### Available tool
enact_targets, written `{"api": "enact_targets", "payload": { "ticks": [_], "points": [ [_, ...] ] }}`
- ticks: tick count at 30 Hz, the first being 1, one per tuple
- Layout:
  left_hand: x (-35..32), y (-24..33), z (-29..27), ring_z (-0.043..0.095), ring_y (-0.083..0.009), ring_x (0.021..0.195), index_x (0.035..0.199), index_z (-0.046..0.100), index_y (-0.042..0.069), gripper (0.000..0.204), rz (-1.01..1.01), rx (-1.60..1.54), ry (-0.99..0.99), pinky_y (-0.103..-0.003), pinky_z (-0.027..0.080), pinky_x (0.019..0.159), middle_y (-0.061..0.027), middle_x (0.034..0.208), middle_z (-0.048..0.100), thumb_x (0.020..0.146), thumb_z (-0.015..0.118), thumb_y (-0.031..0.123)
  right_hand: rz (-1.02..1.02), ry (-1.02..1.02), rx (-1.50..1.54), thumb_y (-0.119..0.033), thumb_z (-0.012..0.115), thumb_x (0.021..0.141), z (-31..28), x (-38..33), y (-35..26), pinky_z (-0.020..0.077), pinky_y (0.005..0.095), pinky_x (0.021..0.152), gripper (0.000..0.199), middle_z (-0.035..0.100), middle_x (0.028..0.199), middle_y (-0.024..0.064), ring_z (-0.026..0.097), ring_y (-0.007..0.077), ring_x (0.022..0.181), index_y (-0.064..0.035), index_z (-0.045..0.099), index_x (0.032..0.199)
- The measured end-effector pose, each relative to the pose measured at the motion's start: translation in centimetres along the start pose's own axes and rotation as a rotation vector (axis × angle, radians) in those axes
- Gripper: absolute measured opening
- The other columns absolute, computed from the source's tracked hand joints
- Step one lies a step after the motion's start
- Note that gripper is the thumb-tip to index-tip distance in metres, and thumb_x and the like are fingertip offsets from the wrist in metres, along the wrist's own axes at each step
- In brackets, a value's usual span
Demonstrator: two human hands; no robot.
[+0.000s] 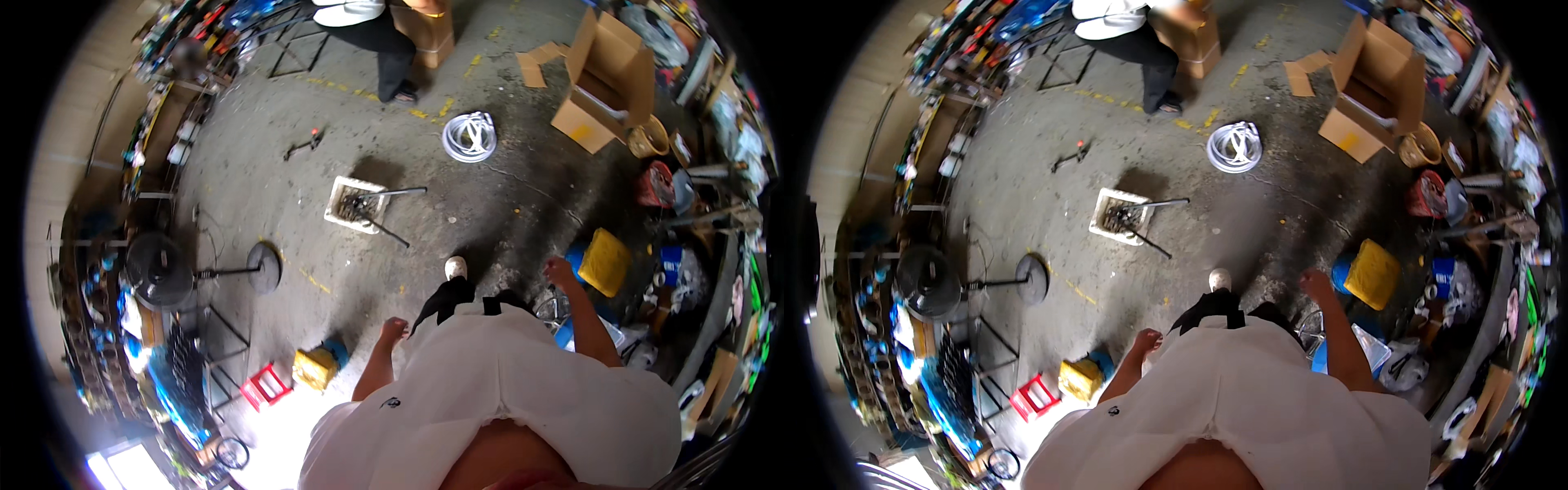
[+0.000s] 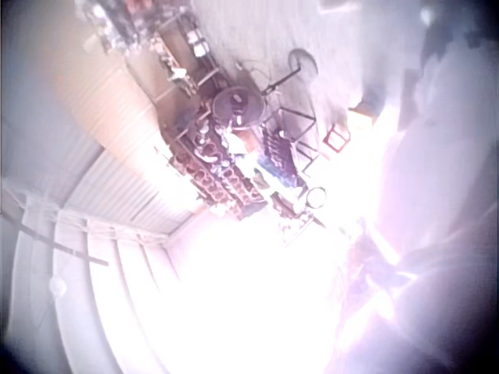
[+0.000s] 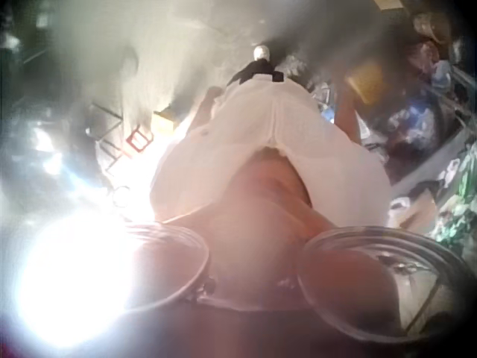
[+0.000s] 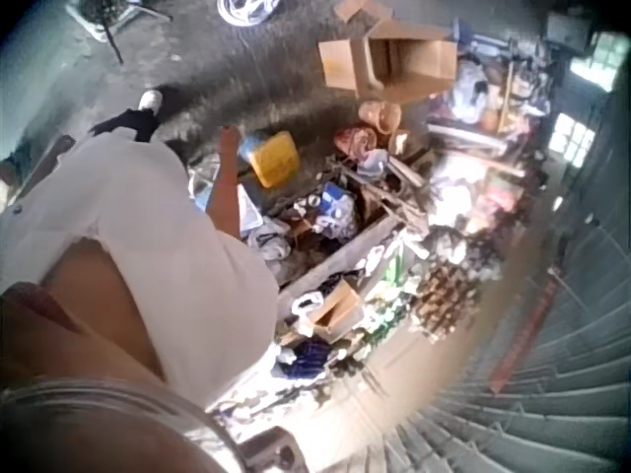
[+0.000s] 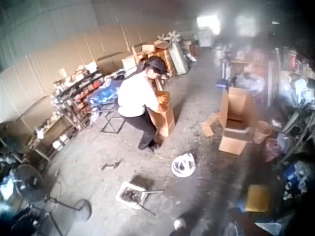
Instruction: The person gathers small items from a cluttered table and places them into a clear plastic bag. They seal the bag and then place it inside a cardboard box lined with bubble wrap.
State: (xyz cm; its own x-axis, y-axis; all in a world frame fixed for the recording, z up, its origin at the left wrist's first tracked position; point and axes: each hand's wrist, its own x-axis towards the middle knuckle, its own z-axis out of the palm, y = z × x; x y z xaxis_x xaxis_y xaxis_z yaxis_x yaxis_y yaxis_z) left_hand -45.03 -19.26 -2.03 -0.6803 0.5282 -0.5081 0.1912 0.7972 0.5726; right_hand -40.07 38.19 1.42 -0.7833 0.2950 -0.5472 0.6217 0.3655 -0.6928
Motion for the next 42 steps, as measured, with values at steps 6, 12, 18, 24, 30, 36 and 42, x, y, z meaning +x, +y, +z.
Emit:
{"api": "enact_targets", "payload": {
  "ticks": [6,12,18,24,30,36,42],
  "points": [
    [11.1,2.5,-10.6,0.059,-0.0157,0.056,0.088,0.059,0.006,0.009,-0.419,-0.849,0.146,-0.028,0.046,0.046,-0.0066,0.073,0.063,0.082,0.06,0.012,-0.18,0.009,-0.377,-0.017,0.054,0.076,1.1,-1.2,-4.5,0.0485,0.0334,0.054,0.017,0.065,0.071,0.0097,0.062,0.0196,0.059,-0.007,0.065,0.083],
    [21.0,1.4,-17.3,0.057,-0.0184,0.066,0.087,0.058,0.008,0.016,0.528,0.399,0.227,-0.032,0.049,0.057,-0.0038,0.073,0.059,0.077,0.066,0.016,0.215,0.039,-0.187,-0.014,0.057,0.07,-3.3,-1.2,-3.7,0.0498,0.039,0.065,0.014,0.065,0.079,0.0132,0.063,0.0291,0.072,-0.0085,0.067,0.078],
    [27.9,11.1,-16.1,0.063,-0.0216,0.066,0.092,0.057,0.005,0.014,-0.546,-0.692,-0.067,-0.031,0.053,0.054,-0.008,0.082,0.063,0.084,0.057,0.017,-0.096,-0.079,-0.786,-0.015,0.06,0.064,-7.3,4.3,5.7,0.0502,0.0415,0.062,0.014,0.065,0.075,0.0135,0.063,0.031,0.071,-0.0103,0.068,0.074],
    [36.4,16.0,-14.6,0.058,-0.0167,0.058,0.087,0.059,0.006,0.007,0.091,0.128,-0.381,-0.027,0.044,0.046,-0.0058,0.07,0.061,0.084,0.056,0.011,0.227,0.142,-0.214,-0.016,0.057,0.07,-16.4,13.6,2.3,0.049,0.0411,0.06,0.018,0.066,0.076,0.0132,0.063,0.0293,0.067,-0.0067,0.067,0.081],
    [44.4,33.2,-21.9,0.059,-0.0107,0.063,0.09,0.056,0.006,0.007,-0.169,-0.482,-0.119,-0.022,0.042,0.051,-0.0027,0.075,0.06,0.088,0.056,0.013,0.183,0.446,0.17,-0.015,0.057,0.072,-27.6,20.0,2.5,0.0483,0.0354,0.052,0.013,0.061,0.066,0.0081,0.062,0.0205,0.061,-0.0055,0.063,0.08],
    [48.6,38.7,-27.0,0.066,-0.0184,0.077,0.098,0.057,0.0,0.023,-0.05,-0.349,-0.027,-0.029,0.052,0.067,-0.0107,0.088,0.067,0.088,0.058,0.02,0.174,0.474,1.106,-0.02,0.05,0.08,-28.7,23.9,8.6,0.0406,0.031,0.038,0.016,0.054,0.068,0.009,0.051,0.0196,0.049,-0.0079,0.057,0.087],
    [50.6,37.1,-26.7,0.062,-0.015,0.066,0.087,0.06,0.002,0.015,-0.222,-0.088,-0.176,-0.028,0.05,0.061,-0.007,0.074,0.064,0.084,0.06,0.016,0.443,0.262,1.23,-0.013,0.043,0.084,-22.5,20.6,13.3,0.0399,0.0348,0.04,0.015,0.05,0.061,0.0049,0.05,0.0217,0.05,-0.0088,0.054,0.075]
  ]
}}
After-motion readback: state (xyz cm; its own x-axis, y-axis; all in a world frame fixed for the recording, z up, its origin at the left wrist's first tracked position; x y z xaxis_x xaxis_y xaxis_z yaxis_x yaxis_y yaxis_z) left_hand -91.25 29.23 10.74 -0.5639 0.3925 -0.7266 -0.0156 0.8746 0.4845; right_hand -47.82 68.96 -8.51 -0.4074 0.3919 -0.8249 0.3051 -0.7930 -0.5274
